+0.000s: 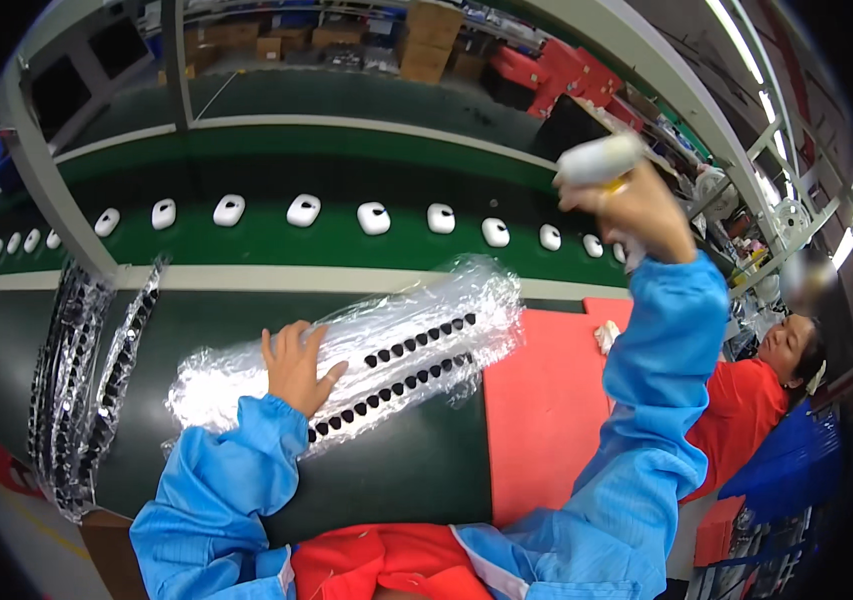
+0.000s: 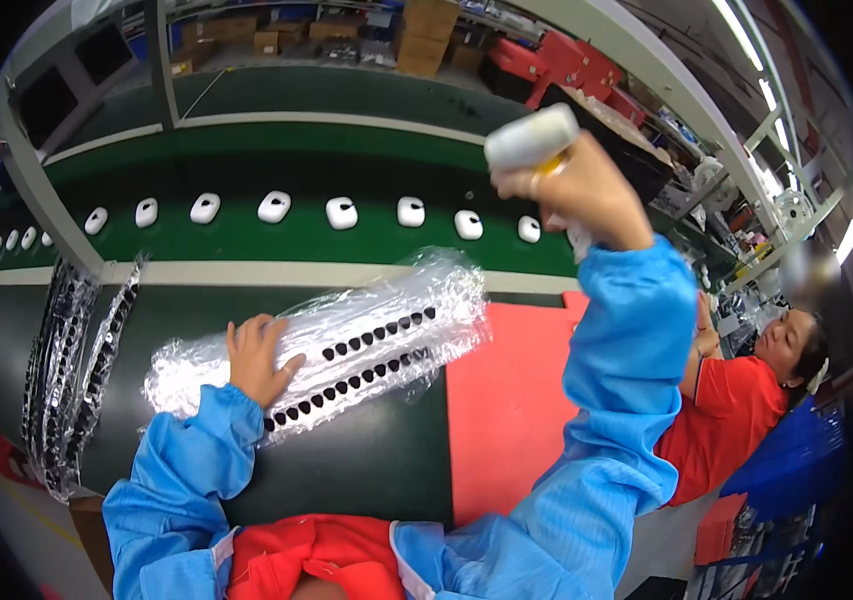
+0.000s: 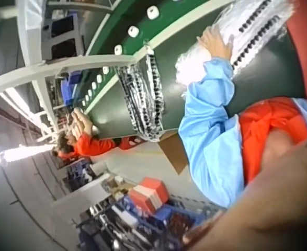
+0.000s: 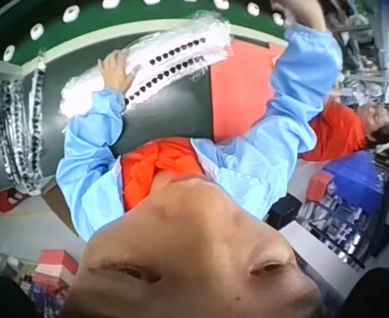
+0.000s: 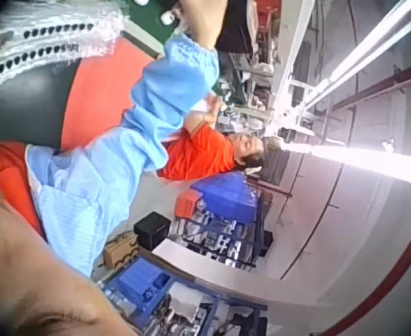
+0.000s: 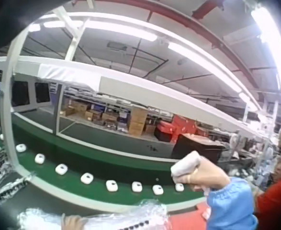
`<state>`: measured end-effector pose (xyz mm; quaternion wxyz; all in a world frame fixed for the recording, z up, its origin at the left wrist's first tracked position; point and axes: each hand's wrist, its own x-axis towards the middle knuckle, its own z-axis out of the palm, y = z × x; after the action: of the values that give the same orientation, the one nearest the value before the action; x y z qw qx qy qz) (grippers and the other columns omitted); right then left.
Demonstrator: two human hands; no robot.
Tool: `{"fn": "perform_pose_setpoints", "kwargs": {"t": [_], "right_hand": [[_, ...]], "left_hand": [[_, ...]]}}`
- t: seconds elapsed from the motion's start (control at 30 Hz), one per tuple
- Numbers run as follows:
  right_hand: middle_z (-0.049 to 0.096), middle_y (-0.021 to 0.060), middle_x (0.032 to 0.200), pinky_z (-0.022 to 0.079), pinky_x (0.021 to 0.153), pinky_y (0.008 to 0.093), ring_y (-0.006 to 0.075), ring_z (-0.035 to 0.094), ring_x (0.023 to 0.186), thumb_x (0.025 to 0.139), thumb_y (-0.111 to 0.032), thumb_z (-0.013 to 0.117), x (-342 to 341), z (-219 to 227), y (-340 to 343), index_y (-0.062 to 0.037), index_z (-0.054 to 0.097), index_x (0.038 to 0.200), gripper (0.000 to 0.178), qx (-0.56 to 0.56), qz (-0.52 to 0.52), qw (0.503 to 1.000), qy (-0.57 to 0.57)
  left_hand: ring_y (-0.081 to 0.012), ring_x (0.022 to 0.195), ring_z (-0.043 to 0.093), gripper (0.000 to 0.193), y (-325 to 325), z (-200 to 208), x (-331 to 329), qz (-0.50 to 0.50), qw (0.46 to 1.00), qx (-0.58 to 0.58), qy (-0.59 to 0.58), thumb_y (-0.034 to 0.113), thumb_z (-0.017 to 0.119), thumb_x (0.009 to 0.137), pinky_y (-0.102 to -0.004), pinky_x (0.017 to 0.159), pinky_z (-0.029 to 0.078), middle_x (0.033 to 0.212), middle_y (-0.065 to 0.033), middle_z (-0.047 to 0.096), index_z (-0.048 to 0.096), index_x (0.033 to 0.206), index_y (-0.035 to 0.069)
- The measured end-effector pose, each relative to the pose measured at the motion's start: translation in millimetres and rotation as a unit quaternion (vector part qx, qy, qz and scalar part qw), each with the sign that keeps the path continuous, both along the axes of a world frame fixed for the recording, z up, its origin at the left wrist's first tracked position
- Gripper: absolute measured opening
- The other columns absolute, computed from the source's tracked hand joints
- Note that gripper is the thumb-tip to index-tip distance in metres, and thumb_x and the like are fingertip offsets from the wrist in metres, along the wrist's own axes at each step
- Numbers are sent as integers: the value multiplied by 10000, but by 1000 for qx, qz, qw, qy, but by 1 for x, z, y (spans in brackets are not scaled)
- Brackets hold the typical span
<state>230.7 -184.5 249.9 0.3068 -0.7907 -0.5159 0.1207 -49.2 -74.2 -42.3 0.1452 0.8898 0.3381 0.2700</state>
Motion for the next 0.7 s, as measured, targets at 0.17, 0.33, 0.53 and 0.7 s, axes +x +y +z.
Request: {"fn": "perform_pose_setpoints", "kwargs": {"t": [0.17, 0.33, 0.53, 0.7], "right_hand": [[579, 49, 752, 427, 422, 238, 125, 537, 579, 625, -209, 749, 65, -153, -29, -27, 576, 947, 408, -147, -114, 982, 33], [574, 55, 747, 391, 399, 233, 107, 500, 533, 636, -242, 753, 55, -189, -51, -19, 552, 957, 439, -121, -118, 980, 107], [589, 17, 736, 355, 409, 221, 69, 473, 516, 652, -168, 735, 57, -140, -101, -7, 576, 918, 349, -4, -157, 981, 110], [532, 29, 601, 294, 317, 204, 79, 415, 368, 685, -147, 690, 92, -140, -188, 25, 568, 849, 268, 22, -240, 968, 71]], "left_hand": [[-300, 1095, 368, 532, -4, 11, 2, -7, 1000, -19, -14, 266, 679, 679, -528, 991, 149, 1099, -134, 420, 469, 1127, 71], [-285, 1087, 386, 511, -4, 12, -2, -9, 999, -29, -25, 236, 672, 688, -509, 998, 149, 1092, -117, 427, 471, 1129, 76], [-345, 1235, 269, 511, -10, 54, -15, -127, 986, -111, 6, 283, 607, 768, -502, 1026, 133, 1323, -186, 295, 439, 1218, 108], [-358, 1245, 262, 505, -13, 46, -18, -251, 960, -99, 70, 291, 596, 793, -461, 1025, 197, 1354, -195, 262, 436, 1232, 99]]}}
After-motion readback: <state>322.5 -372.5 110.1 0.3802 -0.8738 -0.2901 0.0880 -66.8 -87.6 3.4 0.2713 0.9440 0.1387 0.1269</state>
